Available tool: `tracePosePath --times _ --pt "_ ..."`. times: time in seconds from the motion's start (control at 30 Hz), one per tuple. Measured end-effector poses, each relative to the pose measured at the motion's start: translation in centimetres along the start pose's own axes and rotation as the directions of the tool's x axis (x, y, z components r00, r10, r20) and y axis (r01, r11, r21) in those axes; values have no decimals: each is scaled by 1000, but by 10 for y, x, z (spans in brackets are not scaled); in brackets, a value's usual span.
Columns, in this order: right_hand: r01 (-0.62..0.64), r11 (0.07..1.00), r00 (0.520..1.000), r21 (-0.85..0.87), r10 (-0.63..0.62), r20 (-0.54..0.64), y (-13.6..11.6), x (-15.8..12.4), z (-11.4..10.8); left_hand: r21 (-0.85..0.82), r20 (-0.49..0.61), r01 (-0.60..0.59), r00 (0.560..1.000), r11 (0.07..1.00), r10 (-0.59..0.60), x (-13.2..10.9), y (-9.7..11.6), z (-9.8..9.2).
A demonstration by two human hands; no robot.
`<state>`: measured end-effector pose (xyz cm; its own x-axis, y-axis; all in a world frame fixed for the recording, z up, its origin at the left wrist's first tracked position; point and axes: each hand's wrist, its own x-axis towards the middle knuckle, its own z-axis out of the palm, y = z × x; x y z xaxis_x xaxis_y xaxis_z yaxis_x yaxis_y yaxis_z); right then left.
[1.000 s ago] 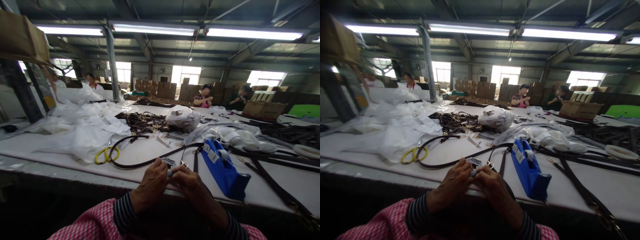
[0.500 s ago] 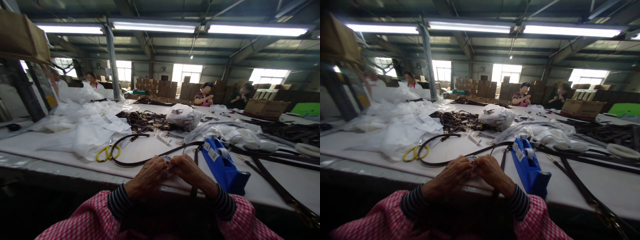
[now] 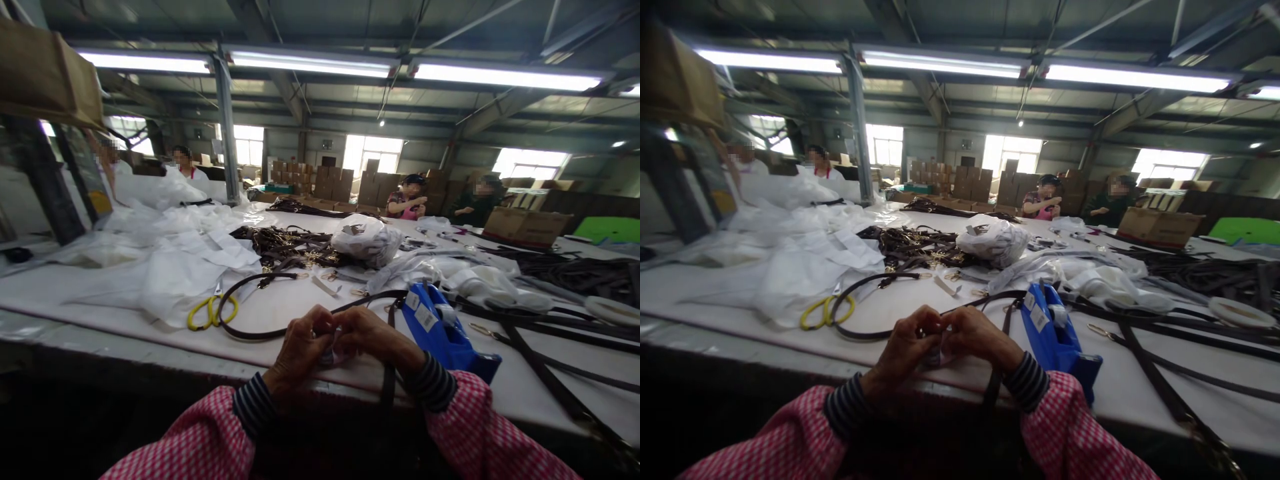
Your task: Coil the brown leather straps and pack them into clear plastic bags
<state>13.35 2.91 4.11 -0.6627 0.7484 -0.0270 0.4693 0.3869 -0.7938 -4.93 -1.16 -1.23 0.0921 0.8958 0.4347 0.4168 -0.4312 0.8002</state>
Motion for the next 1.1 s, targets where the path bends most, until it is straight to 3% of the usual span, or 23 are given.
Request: tracePosePath --times 0.2,0.37,0.53,0.7,0.93,1.1 --pt "-24 987 997 159 10 82 13 10 1 37 18 -32 999 999 31 -1 -2 -11" --pt "-11 981 995 193 -8 96 16 12 0 294 265 -151 962 944 71 -6 6 -26" --pt "-19 987 985 162 -9 170 16 16 -8 328 295 -95 955 940 -6 2 9 -28" --pt "-8 992 988 124 -12 154 14 15 -9 346 333 -61 941 936 -62 12 9 -31" --pt "34 998 988 45 -41 147 12 12 -7 396 434 -17 885 918 -171 36 15 -36" --pt "94 994 988 -48 -88 125 9 10 -4 407 435 -85 894 909 -111 23 23 -39"
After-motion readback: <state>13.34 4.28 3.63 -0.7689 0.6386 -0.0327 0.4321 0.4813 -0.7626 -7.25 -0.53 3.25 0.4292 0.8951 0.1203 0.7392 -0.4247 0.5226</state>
